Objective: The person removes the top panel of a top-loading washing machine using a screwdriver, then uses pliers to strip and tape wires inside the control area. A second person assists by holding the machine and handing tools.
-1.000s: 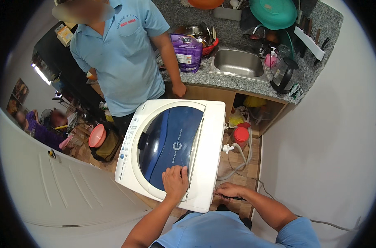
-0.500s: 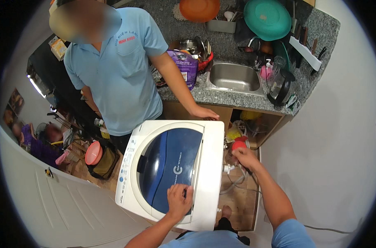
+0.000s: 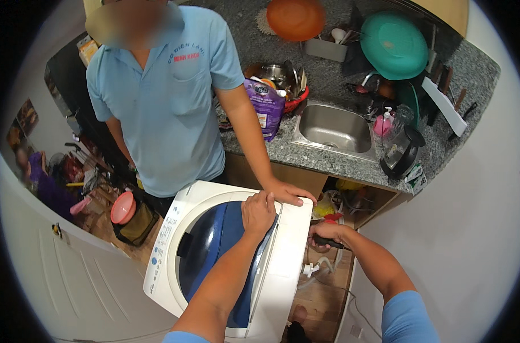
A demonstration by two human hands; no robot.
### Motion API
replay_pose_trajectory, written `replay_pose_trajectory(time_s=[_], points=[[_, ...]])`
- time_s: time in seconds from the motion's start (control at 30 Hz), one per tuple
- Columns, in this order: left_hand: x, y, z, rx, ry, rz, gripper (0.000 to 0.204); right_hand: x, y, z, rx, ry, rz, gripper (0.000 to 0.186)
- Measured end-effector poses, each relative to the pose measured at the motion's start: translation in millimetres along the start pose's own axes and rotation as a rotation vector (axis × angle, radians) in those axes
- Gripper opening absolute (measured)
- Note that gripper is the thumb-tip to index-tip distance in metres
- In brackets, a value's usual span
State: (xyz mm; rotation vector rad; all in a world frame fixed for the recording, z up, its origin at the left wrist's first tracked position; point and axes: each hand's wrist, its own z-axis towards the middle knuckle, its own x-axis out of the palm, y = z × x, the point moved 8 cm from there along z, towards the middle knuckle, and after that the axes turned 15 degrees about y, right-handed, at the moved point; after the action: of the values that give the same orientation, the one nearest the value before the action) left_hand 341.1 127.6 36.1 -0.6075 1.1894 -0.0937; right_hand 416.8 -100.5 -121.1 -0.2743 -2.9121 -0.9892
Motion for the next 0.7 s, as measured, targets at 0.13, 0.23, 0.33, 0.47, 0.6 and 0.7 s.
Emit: replay_pose_trajectory(time_s=[0.13, 0.23, 0.33, 0.47, 0.6, 0.7], points=[[-0.5, -6.5, 0.7, -0.027, 0.043, 0.053, 0.032, -4.3, -21.4, 11.1, 0.054, -0.019, 0.144, 0.047], [-2.5, -2.5, -1.5, -0.048, 0.062, 0.079, 0.033, 10.4, -0.5, -1.7, -0.028, -0.200, -0.111, 0.051], [1.8, -1.1, 1.4, -0.055, 0.070, 0.076, 0.033, 9.1, 9.0, -13.0, -0.078, -0.338, -0.384, 0.057], [-1.1, -6.1, -1.3, -0.032, 0.098, 0.082, 0.032, 15.0, 7.7, -3.5, -0.162, -0.430, -0.510, 0.055], [0.1, -11.3, -1.2, -0.016, 0.135, 0.084, 0.033, 5.4, 4.9, -2.4, -0.155, -0.455, -0.545, 0.052], [5.5, -9.4, -3.3, -0.043, 0.159, 0.110, 0.035, 2.7, 2.7, -3.9, -0.160, -0.456, -0.484, 0.052]])
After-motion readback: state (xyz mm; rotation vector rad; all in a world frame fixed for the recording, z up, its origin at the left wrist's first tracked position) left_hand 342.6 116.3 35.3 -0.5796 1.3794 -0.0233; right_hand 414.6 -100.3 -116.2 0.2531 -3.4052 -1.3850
